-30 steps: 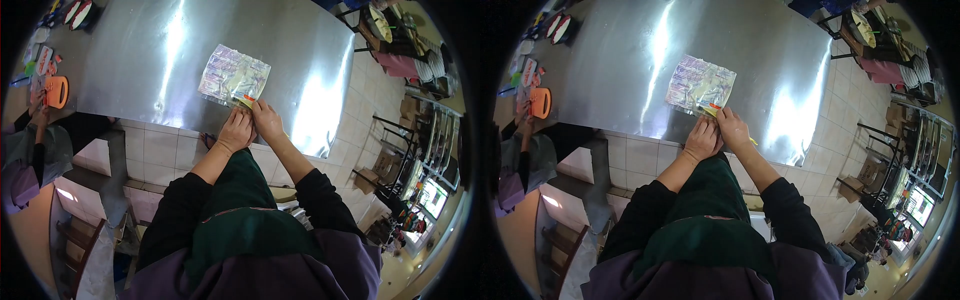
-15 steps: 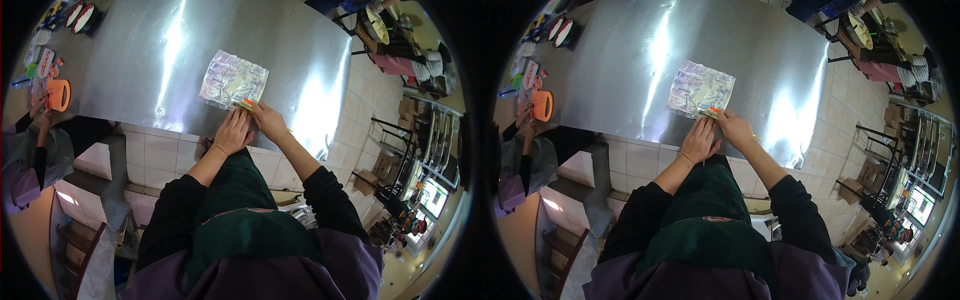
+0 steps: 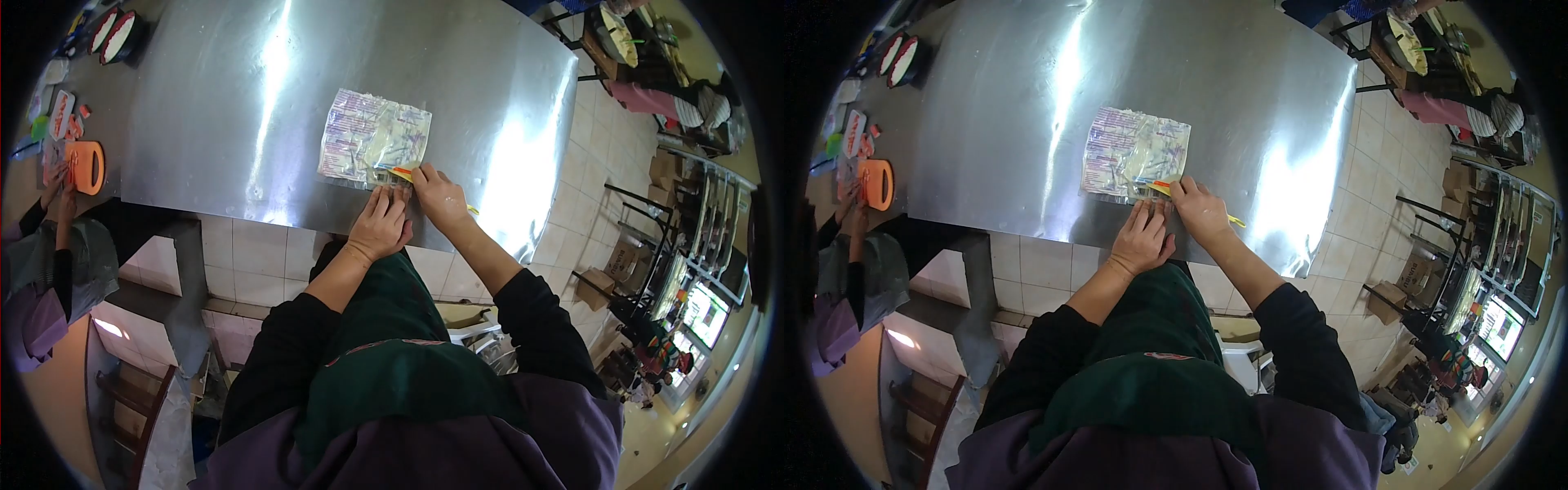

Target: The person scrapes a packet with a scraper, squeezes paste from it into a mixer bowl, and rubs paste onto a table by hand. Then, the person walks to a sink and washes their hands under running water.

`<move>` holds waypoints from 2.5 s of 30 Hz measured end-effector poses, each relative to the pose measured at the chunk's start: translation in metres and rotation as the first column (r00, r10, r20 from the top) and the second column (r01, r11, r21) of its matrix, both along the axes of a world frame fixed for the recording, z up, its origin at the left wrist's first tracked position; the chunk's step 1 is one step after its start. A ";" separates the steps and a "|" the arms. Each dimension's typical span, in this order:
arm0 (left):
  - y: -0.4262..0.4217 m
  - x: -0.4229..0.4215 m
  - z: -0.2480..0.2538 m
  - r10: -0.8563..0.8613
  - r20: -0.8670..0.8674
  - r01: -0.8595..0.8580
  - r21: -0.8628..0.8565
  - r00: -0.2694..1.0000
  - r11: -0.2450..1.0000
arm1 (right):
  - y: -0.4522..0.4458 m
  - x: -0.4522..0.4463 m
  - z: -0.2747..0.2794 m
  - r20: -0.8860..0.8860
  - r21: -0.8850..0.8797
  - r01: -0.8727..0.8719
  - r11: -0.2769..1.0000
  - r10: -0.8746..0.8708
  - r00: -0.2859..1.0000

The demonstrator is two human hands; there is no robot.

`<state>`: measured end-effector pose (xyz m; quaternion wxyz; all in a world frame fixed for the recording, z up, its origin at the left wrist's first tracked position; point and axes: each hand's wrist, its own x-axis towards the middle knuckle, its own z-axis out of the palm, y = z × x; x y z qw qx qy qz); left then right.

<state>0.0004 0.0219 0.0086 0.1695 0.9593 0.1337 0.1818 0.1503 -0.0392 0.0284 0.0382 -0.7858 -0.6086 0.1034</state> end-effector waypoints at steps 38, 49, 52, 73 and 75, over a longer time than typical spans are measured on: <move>0.000 -0.002 -0.009 0.009 0.057 -0.009 -0.002 0.998 1.000 | 0.034 -0.005 0.002 -0.079 0.014 -0.201 0.979 0.202 0.976; 0.015 -0.016 0.011 0.006 0.073 0.007 -0.180 0.997 0.984 | 0.039 -0.010 0.005 -0.096 0.013 -0.126 0.992 0.126 0.987; 0.027 -0.023 0.015 0.075 0.067 -0.065 -0.130 0.995 0.989 | 0.040 -0.009 0.010 -0.135 -0.063 -0.122 0.991 0.113 0.984; 0.034 -0.023 -0.001 0.049 -0.010 -0.049 -0.027 0.999 0.998 | 0.050 -0.021 -0.004 0.051 -0.050 0.056 0.997 -0.054 0.997; 0.034 -0.024 0.000 0.039 -0.021 -0.039 -0.021 0.999 0.999 | 0.053 -0.020 -0.005 0.058 -0.039 0.086 0.995 -0.084 0.995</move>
